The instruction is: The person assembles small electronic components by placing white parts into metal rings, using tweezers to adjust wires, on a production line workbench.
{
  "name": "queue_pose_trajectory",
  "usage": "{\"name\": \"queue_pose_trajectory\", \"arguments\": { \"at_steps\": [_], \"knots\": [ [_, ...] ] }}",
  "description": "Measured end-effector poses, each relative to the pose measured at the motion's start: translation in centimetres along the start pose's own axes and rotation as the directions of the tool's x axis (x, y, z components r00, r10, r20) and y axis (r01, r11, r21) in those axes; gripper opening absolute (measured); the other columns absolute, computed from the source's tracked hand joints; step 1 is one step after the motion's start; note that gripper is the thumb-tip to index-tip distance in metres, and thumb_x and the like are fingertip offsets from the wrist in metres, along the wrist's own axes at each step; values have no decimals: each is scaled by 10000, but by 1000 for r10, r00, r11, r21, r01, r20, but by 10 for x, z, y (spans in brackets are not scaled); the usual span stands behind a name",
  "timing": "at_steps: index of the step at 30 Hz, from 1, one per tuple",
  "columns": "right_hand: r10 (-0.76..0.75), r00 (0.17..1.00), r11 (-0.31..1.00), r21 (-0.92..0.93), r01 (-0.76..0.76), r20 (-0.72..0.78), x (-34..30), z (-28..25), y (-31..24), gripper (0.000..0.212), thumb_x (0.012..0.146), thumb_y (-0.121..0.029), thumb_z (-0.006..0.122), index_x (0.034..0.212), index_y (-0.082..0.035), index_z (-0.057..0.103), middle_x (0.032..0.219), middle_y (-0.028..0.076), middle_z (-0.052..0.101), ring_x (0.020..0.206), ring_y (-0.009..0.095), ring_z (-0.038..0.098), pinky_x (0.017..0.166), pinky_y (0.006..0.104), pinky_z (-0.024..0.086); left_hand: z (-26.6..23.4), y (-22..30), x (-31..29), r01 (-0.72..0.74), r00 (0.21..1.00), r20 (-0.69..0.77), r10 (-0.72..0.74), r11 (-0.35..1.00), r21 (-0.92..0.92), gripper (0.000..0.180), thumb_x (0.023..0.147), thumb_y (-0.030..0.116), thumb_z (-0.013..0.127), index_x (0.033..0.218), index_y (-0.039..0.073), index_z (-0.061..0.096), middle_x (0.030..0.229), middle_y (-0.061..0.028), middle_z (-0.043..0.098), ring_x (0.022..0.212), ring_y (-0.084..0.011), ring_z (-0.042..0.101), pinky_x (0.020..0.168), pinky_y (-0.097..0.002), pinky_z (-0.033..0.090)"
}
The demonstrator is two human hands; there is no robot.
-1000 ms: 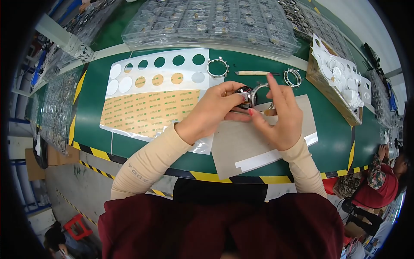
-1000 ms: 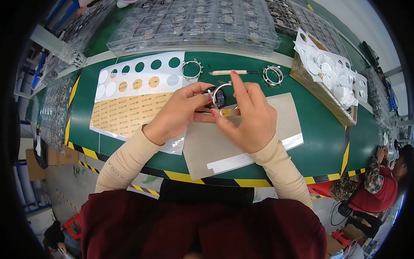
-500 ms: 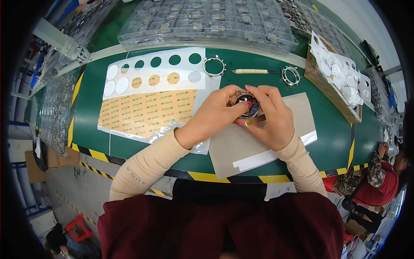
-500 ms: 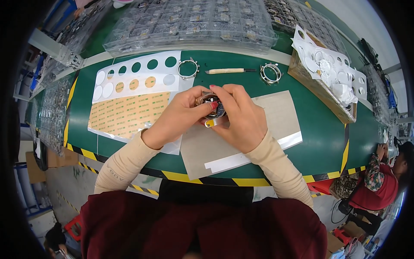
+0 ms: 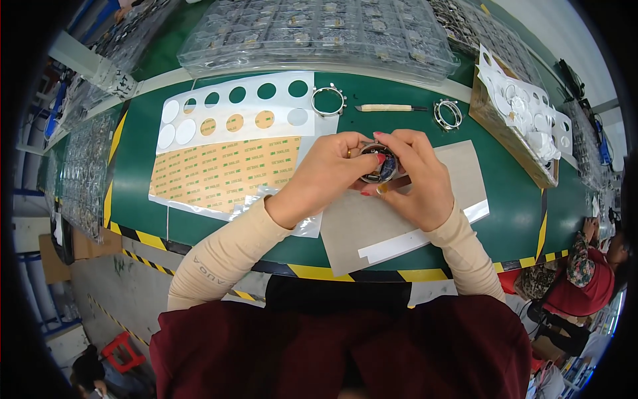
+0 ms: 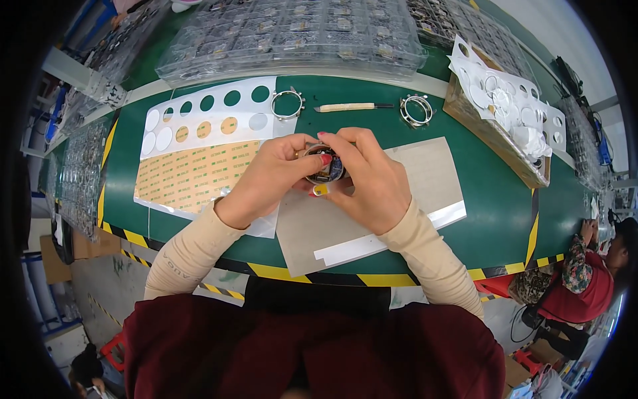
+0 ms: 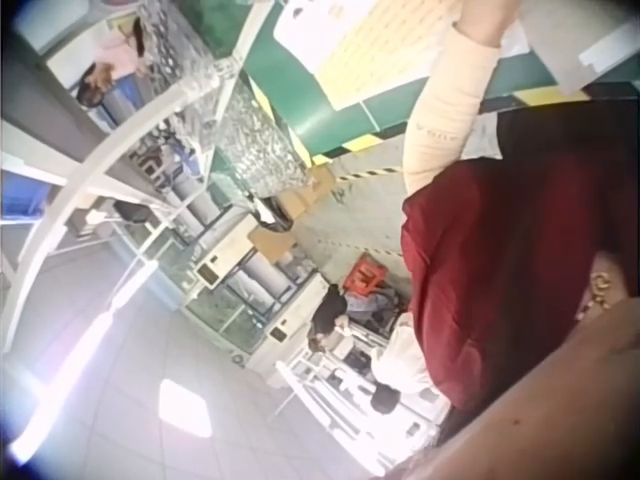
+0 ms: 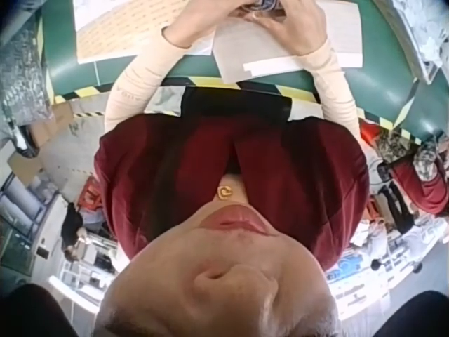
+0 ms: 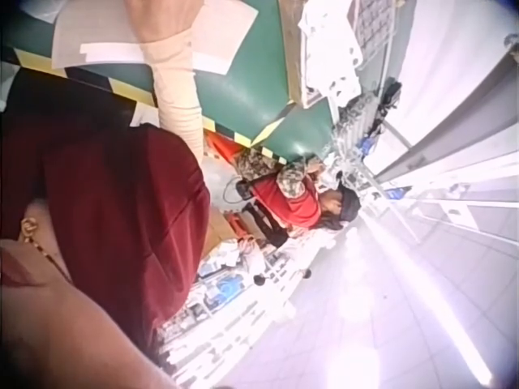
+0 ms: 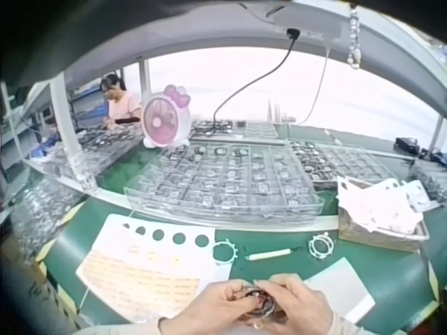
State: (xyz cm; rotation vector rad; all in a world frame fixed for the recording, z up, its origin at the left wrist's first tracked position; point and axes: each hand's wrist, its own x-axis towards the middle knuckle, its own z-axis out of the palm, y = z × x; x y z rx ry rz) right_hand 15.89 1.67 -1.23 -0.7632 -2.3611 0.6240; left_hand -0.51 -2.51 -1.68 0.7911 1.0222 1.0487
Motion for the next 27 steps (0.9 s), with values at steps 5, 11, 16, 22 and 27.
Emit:
{"name": "queue_pose_trajectory", "arguments": {
  "at_steps": [5,11,16,22,27],
  "knots": [
    [42,999,997,58,-43,23,1,-1,-4,623,567,2,721,1141,-64,489,1031,91,483,777,245,574,595,294,500,-3,0,-1,-4,1000,13,4,1000,24,152,832,93,546,959,12,571,847,-17,590,708,-51,550,579,-174,462],
    [48,999,989,138,-51,21,-2,-1,0,633,564,16,723,1144,-61,482,1048,104,474,805,270,572,602,300,504,-4,1,-1,16,999,30,-16,1000,-18,154,826,89,543,948,-1,571,856,-40,594,714,-73,561,590,-198,484],
    [37,996,992,114,-46,86,-2,-3,1,652,577,35,734,1171,-71,485,1048,84,467,761,163,525,572,222,480,-3,3,1,46,999,12,-46,998,-33,167,816,83,539,946,-17,571,854,-51,593,725,-89,571,598,-217,501],
    [30,993,997,65,-38,111,-3,-4,3,648,584,-85,781,1165,-67,495,1052,86,475,787,171,536,585,227,491,-4,3,1,55,998,2,-55,998,-32,149,813,73,537,921,-22,574,843,-51,593,725,-94,579,591,-225,513],
    [-25,998,998,61,22,61,-2,-4,4,596,571,-32,739,1119,-64,509,1020,82,488,687,221,586,558,280,496,-5,4,1,64,998,7,-64,998,-14,133,814,70,542,906,-18,578,834,-51,594,720,-91,582,591,-225,516]
  ]
}}
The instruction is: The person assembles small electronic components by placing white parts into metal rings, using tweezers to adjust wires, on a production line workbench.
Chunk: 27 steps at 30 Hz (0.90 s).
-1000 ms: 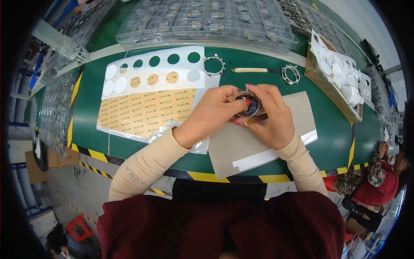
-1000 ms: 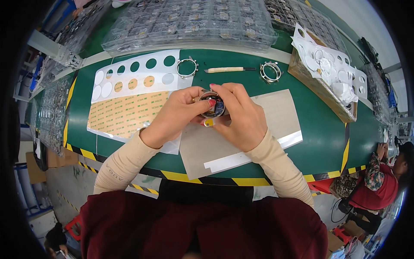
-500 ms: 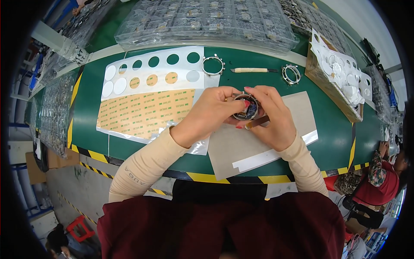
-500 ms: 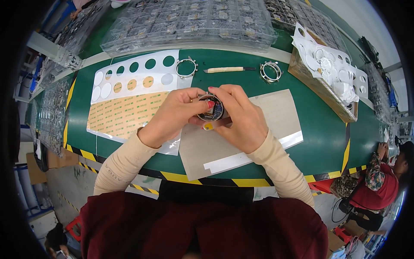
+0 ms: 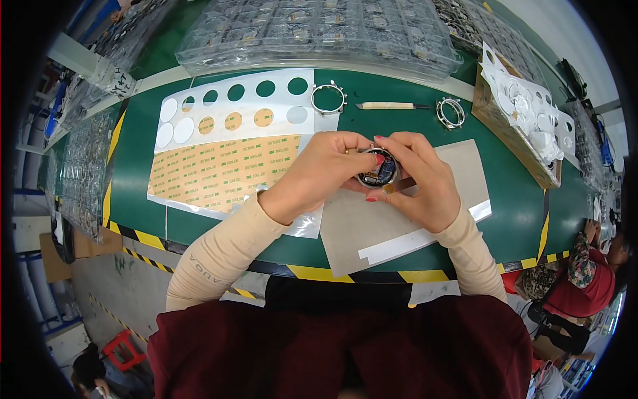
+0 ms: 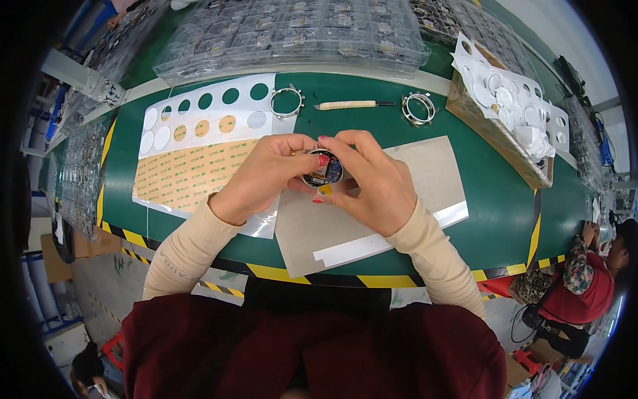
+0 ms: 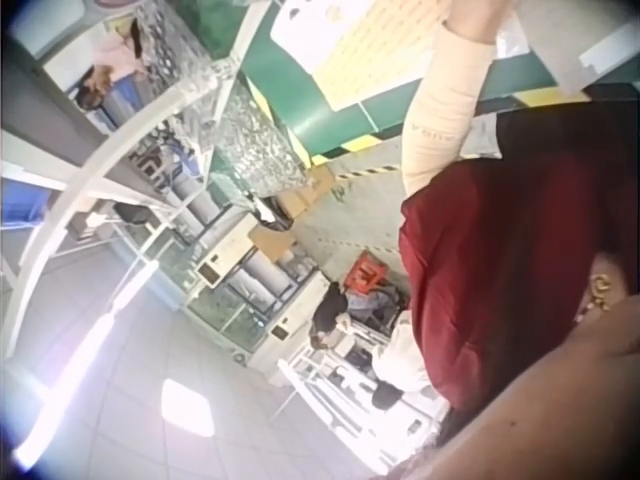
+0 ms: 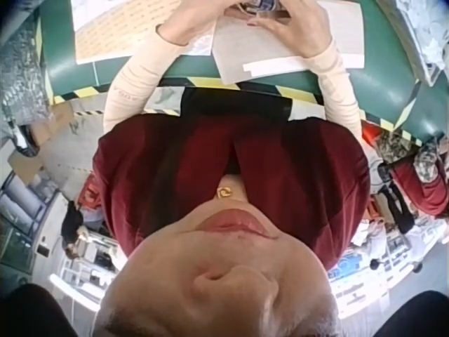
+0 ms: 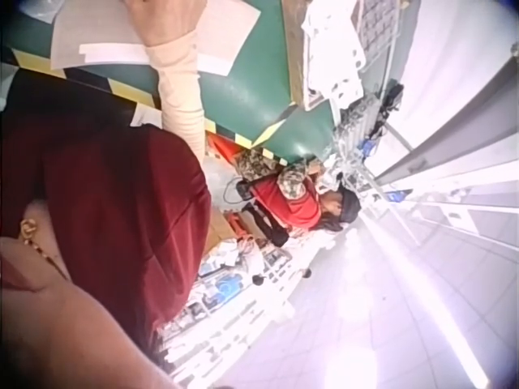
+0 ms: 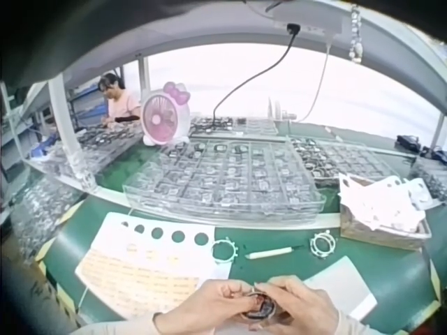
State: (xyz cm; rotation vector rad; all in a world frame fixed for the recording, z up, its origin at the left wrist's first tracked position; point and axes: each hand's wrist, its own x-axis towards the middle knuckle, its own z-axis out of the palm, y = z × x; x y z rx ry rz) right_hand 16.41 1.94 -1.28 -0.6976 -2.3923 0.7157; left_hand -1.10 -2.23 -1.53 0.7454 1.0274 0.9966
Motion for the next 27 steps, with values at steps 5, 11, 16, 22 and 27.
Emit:
{"name": "queue_pose_trajectory", "arguments": {
  "at_steps": [5,11,16,22,27],
  "knots": [
    [47,998,998,37,-49,47,-1,-2,-3,645,582,-109,786,1161,-63,504,1055,83,481,788,162,531,588,233,476,0,6,-2,26,1000,11,-27,999,47,149,817,88,556,912,-22,584,834,-48,597,716,-82,580,584,-215,515],
    [99,994,985,138,-104,48,-1,-1,-7,660,590,-93,781,1183,-54,492,1066,78,468,744,139,499,581,227,469,1,11,-5,-4,1000,28,3,1000,22,197,827,74,548,966,-63,570,841,-81,610,694,-114,601,620,-232,535],
    [106,994,979,173,-107,16,-2,1,-7,654,604,-32,766,1194,-55,485,1102,80,440,731,112,478,544,191,445,1,10,-3,-18,998,54,19,1000,-10,209,838,73,539,998,-60,556,849,-74,607,716,-109,596,643,-228,533],
    [135,990,942,313,-117,-35,-1,2,-2,640,591,-34,776,1165,-61,494,1114,72,461,625,68,445,508,166,425,1,8,-2,-44,999,7,44,999,-14,261,817,53,567,1058,-30,511,789,-38,591,696,-81,580,630,-225,527],
    [116,991,959,266,-96,-62,-2,5,-4,646,577,-87,795,1152,-68,501,1121,81,470,594,57,432,481,177,403,3,18,-9,-81,997,3,81,988,135,329,789,38,595,1094,-4,479,736,-10,575,677,-53,558,606,-231,527]
  ]
}}
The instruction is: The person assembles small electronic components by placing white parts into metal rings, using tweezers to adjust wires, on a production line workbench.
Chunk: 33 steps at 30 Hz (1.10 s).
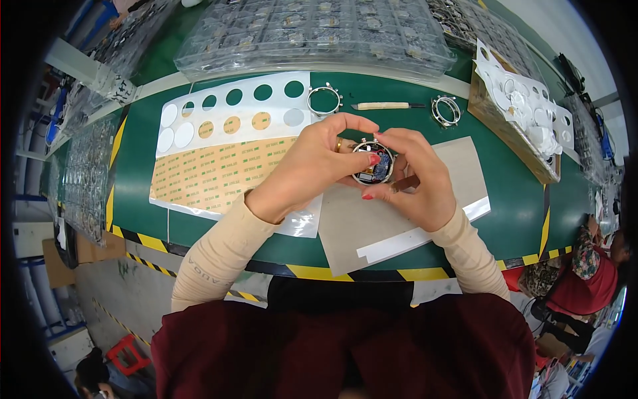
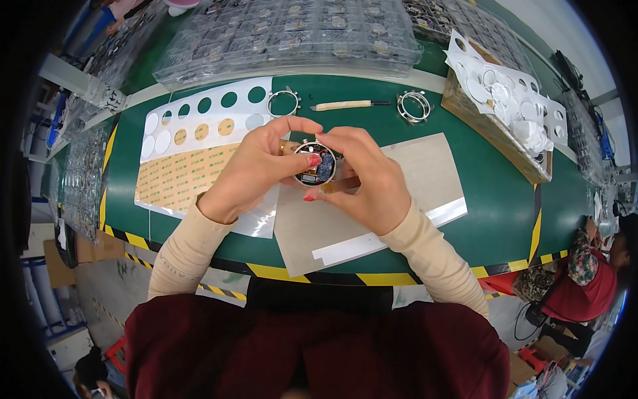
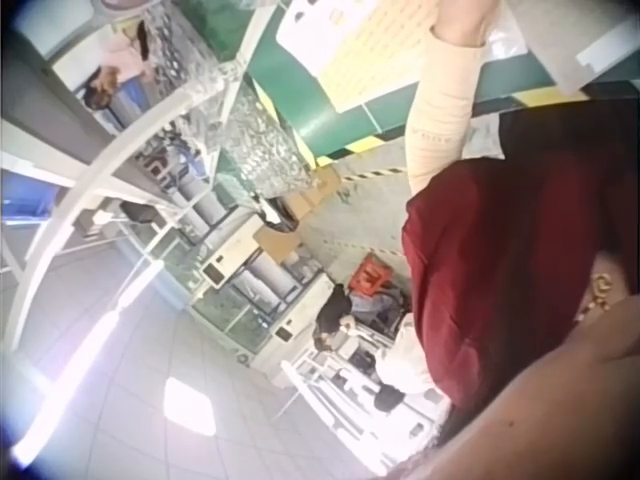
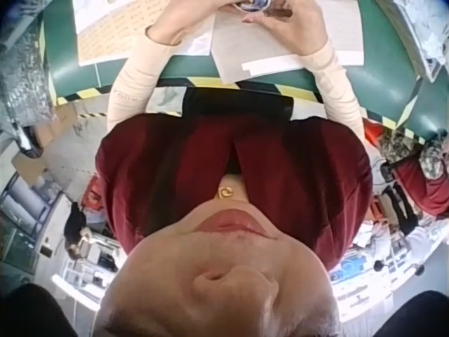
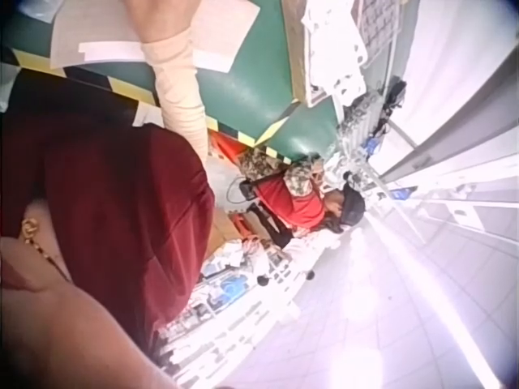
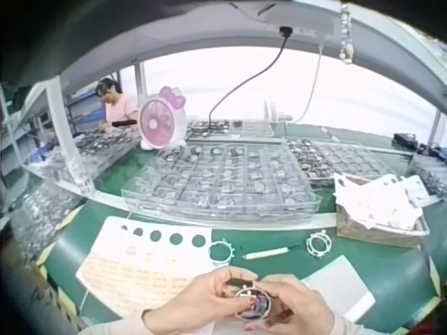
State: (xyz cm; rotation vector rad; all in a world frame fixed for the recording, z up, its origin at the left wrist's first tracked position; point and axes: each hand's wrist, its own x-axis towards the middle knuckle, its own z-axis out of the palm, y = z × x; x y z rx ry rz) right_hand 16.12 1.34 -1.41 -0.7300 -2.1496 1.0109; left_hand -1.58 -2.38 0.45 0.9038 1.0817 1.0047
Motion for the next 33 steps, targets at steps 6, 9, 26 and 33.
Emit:
{"name": "queue_pose_trajectory", "arguments": {
  "at_steps": [6,9,26,33],
  "knots": [
    [-52,998,998,-46,51,-21,0,1,3,649,578,-104,796,1154,-67,499,1111,83,472,602,61,436,477,170,393,3,-5,2,-43,999,-26,44,998,44,340,812,14,554,1140,45,471,798,-8,606,697,-34,555,607,-186,481],
    [-46,998,999,-19,46,-34,1,2,5,645,586,-80,787,1160,-60,494,1111,76,475,618,57,441,479,163,387,4,-8,3,-64,998,-14,64,997,33,319,823,25,539,1136,27,474,832,-28,602,723,-53,566,629,-201,488],
    [198,959,915,389,-107,-202,6,-11,-2,213,791,1,590,1004,16,586,842,11,559,650,48,487,532,169,364,12,-16,4,-182,977,79,200,966,-185,351,868,36,479,1211,-27,443,1100,-92,542,986,-163,536,865,-327,481],
    [245,963,867,471,-165,-114,5,-16,-1,213,759,31,611,971,14,600,834,22,554,705,65,516,616,179,413,15,-20,2,-237,971,23,237,971,-2,357,819,-42,527,1174,-28,491,1039,-87,585,911,-135,566,847,-276,476]
  ]
}}
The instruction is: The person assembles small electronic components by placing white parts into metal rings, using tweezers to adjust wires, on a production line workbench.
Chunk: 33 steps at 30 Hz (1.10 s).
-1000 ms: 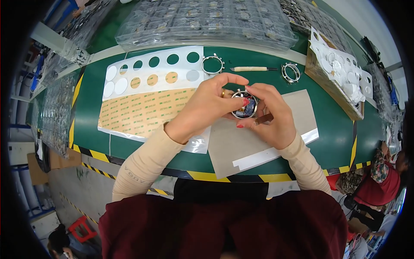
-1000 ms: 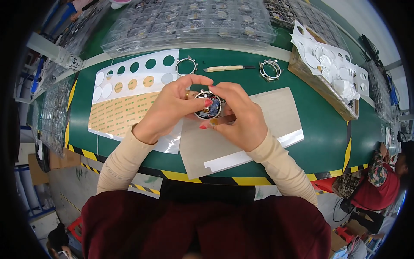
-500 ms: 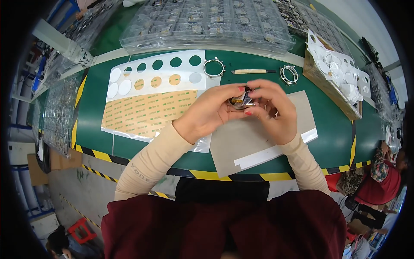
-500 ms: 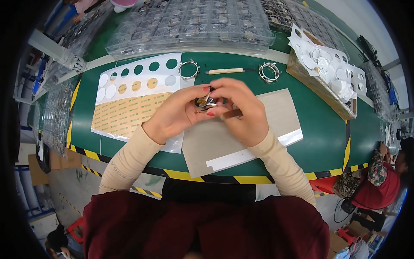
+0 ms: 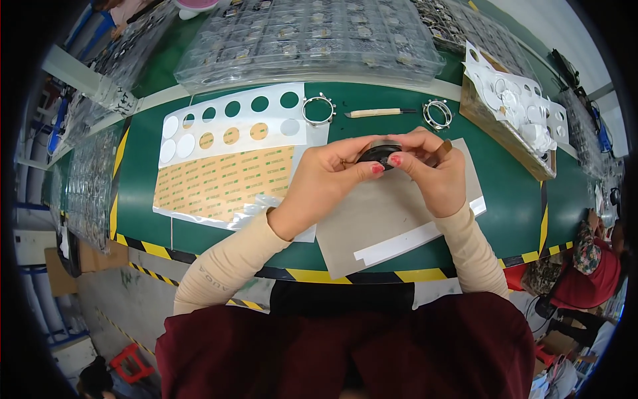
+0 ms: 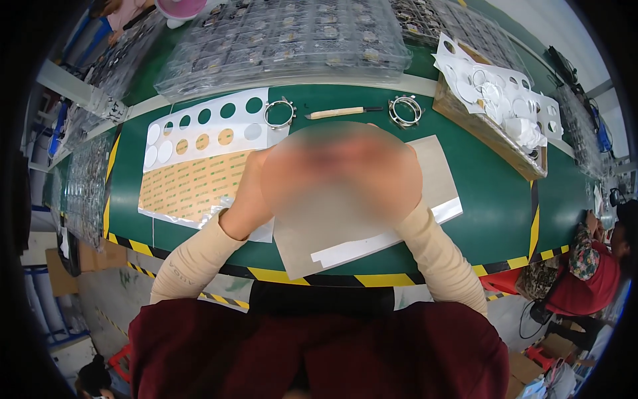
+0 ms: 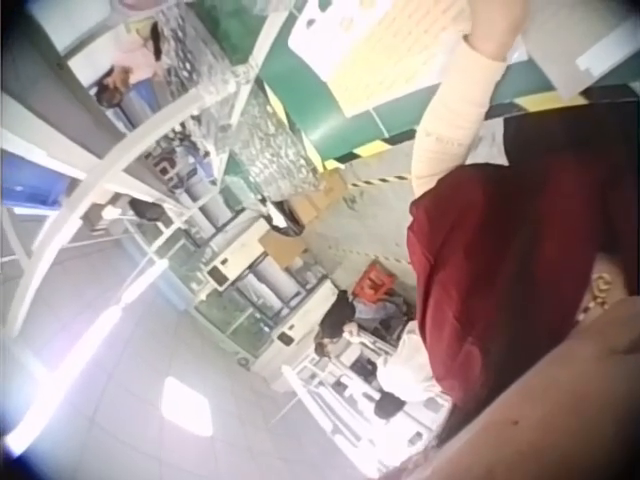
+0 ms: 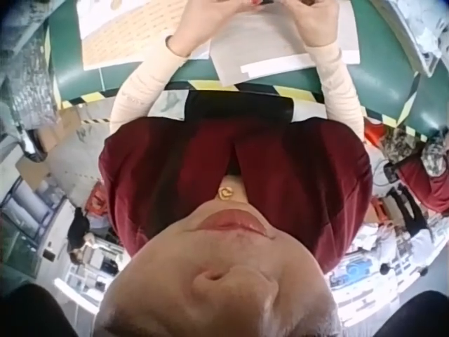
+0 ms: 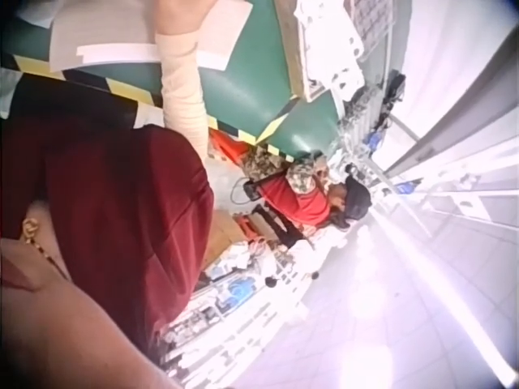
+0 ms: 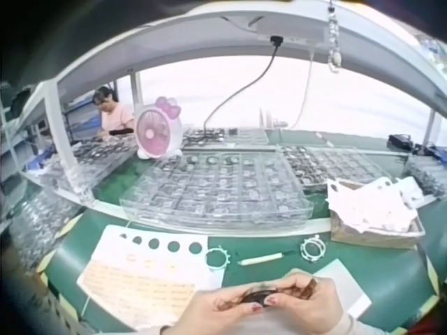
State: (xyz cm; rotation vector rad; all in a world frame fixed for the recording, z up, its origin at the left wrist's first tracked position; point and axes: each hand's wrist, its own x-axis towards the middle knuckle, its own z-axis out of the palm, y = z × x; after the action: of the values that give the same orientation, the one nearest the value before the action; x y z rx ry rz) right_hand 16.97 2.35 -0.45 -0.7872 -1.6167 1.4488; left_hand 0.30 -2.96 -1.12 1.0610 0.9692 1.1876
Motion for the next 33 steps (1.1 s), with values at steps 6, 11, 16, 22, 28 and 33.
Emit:
{"name": "queue_pose_trajectory", "arguments": {
  "at_steps": [6,11,16,22,28,33],
  "knots": [
    [-83,997,996,20,83,3,-2,0,4,147,765,46,603,911,33,594,860,31,541,768,91,562,695,202,451,8,-7,-4,-125,989,-59,138,974,188,353,813,-32,553,1162,-31,506,998,-62,605,906,-102,560,782,-226,463],
    [-6,1000,992,129,6,1,2,2,-3,159,784,41,583,943,26,584,915,33,563,779,81,552,689,213,456,6,-14,2,-135,983,-119,139,990,40,340,802,4,587,1140,19,549,916,-27,615,790,-55,530,711,-196,445],
    [-276,960,943,-183,280,46,-4,0,3,205,751,72,592,945,9,568,972,83,559,837,122,561,690,240,477,2,-7,3,-189,977,-80,196,978,92,373,834,2,533,1202,-5,474,1036,-60,577,877,-92,544,765,-232,462],
    [-409,861,691,-513,509,304,-2,8,7,366,678,106,609,1006,-54,573,1092,79,501,818,135,553,610,244,480,-17,-2,8,123,992,62,-107,914,-387,395,888,79,467,1266,5,380,1098,-97,542,898,-151,573,790,-294,498],
    [-280,953,747,-598,290,112,5,-4,17,331,778,15,567,1102,-45,537,1007,95,538,732,119,510,599,225,435,-15,-2,11,104,982,-109,-155,923,-369,348,872,36,464,1212,-19,412,1079,-120,534,944,-185,568,834,-359,507],
    [-101,993,679,-725,117,65,-3,9,11,301,805,-26,561,1104,-16,528,785,127,535,664,194,536,587,255,425,-18,-13,11,73,982,-129,-138,907,-414,393,843,-41,442,1231,-21,379,1129,-134,497,1011,-199,530,876,-357,478]
  ]
}}
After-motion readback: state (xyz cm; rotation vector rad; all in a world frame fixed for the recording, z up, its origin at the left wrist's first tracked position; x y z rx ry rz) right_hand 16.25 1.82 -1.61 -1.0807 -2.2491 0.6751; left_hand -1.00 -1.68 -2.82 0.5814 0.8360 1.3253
